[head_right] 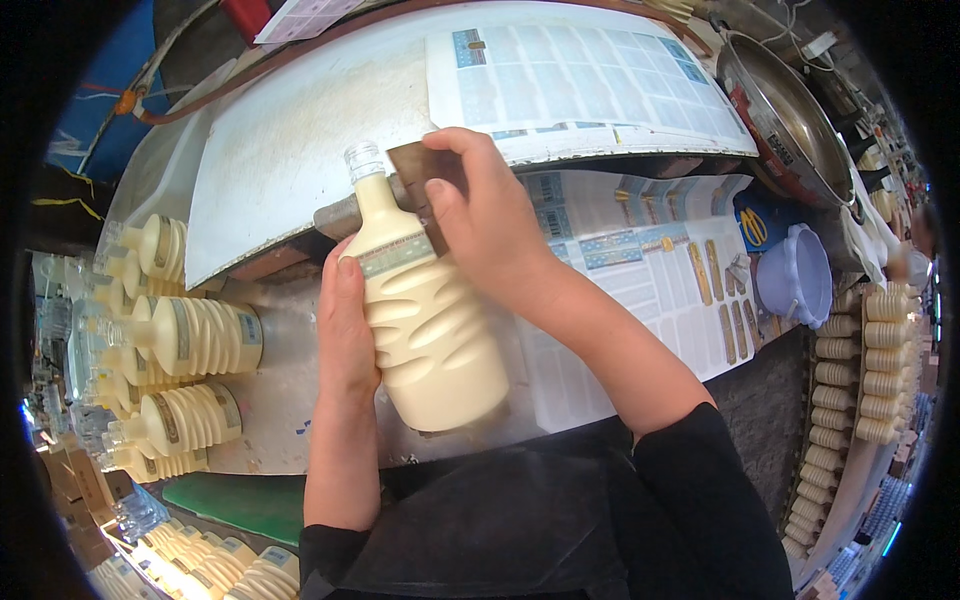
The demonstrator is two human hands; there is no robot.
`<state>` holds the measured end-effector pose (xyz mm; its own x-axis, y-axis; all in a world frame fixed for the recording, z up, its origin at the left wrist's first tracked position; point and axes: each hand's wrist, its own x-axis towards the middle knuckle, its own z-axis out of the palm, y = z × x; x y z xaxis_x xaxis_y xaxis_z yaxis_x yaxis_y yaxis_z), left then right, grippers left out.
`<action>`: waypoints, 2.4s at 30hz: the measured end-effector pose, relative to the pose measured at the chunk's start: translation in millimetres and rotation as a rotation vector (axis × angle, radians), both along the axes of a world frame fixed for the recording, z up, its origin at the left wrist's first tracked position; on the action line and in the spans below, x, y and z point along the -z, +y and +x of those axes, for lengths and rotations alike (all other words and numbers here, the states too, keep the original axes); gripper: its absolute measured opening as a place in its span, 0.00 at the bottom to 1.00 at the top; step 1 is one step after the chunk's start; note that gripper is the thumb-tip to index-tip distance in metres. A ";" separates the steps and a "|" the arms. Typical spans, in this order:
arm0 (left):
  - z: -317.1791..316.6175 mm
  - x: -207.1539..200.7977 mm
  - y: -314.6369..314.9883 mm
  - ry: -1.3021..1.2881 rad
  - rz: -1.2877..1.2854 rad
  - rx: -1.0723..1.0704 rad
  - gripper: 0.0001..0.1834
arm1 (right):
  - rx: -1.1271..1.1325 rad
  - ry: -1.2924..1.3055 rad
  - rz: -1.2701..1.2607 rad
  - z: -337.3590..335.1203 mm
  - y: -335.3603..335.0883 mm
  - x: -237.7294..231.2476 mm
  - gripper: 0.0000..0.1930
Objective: The person applies adhesive labels to the necks of cream-colored plastic bottles using a small abrasive pad to smooth them. After labeling, the person moves several bottles from a tray to a nearby table.
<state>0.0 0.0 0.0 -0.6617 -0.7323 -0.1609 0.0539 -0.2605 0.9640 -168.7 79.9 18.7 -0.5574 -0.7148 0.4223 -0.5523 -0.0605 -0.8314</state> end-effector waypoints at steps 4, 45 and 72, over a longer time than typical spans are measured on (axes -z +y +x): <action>-2.3 4.9 -0.4 0.065 0.007 -0.009 0.27 | 0.055 0.052 -0.028 -9.0 3.0 5.6 0.20; 3.3 -4.3 8.7 0.076 0.136 -0.049 0.23 | 0.146 0.142 -0.053 -1.7 -1.9 16.7 0.20; 1.6 9.9 5.2 0.036 0.103 -0.151 0.25 | 0.081 0.263 0.142 45.7 -21.6 -38.8 0.16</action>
